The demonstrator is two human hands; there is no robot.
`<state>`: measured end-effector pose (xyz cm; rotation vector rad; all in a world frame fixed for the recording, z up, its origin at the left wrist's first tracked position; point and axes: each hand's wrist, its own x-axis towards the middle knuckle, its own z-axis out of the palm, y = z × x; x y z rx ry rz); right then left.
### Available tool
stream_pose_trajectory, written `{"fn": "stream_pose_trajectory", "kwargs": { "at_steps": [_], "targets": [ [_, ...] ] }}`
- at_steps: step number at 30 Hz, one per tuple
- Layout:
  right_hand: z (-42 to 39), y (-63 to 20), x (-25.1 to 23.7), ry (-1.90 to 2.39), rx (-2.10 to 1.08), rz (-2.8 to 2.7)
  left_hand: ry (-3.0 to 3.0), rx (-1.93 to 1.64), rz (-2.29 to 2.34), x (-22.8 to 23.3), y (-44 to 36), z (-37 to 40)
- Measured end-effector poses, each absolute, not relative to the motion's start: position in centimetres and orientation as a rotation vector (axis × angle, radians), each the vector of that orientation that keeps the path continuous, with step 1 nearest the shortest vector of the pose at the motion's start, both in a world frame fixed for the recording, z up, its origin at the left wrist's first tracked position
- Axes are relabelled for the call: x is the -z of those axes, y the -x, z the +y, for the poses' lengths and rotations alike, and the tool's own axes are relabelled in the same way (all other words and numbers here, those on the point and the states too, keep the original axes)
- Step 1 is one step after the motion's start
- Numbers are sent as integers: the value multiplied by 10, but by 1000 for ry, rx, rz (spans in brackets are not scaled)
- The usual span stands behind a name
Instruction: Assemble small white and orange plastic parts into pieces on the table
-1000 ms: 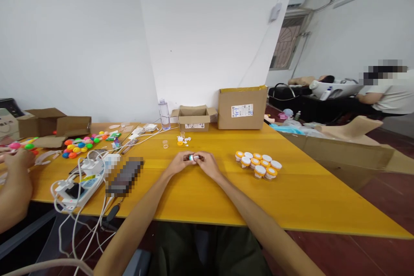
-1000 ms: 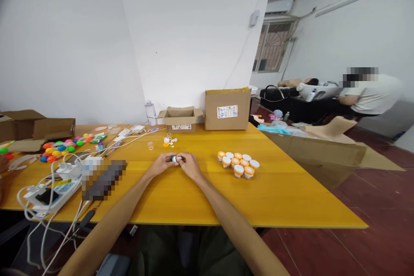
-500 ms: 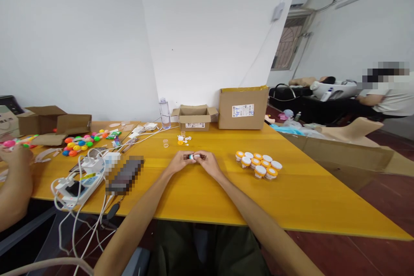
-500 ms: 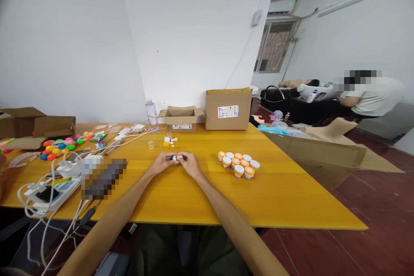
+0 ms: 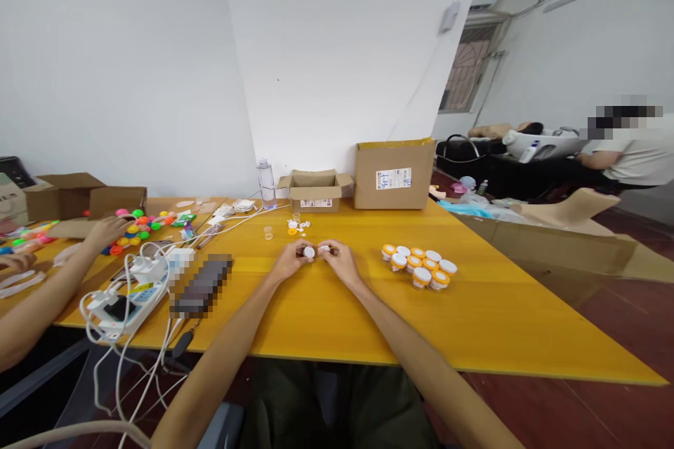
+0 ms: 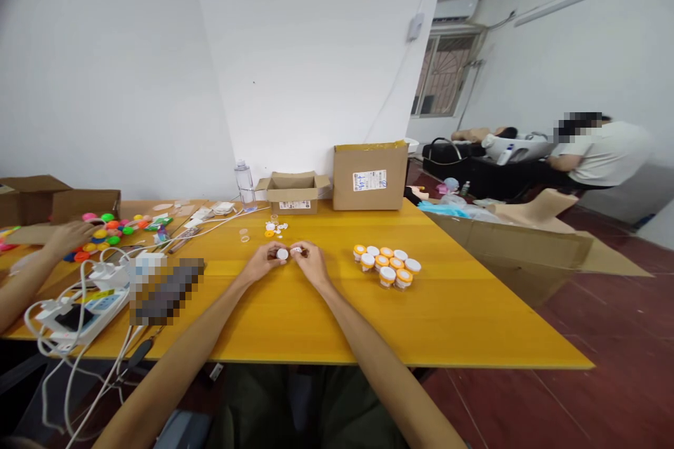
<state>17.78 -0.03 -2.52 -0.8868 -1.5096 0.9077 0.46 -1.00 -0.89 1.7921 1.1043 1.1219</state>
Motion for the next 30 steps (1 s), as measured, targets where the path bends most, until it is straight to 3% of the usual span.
{"fn": "stream_pose_trajectory", "kwargs": {
  "at_steps": [12, 22, 30],
  "targets": [
    [4, -180, 30, 936, -777, -1578, -2073, -1145, 1357, 10, 2, -9],
    [1, -175, 32, 901, -927, -1645, -2241, -1189, 1116, -8, -15, -27],
    [1, -173, 32, 873, -998, -1648, -2058, -1224, 1229, -6, -15, -23]
  ]
}}
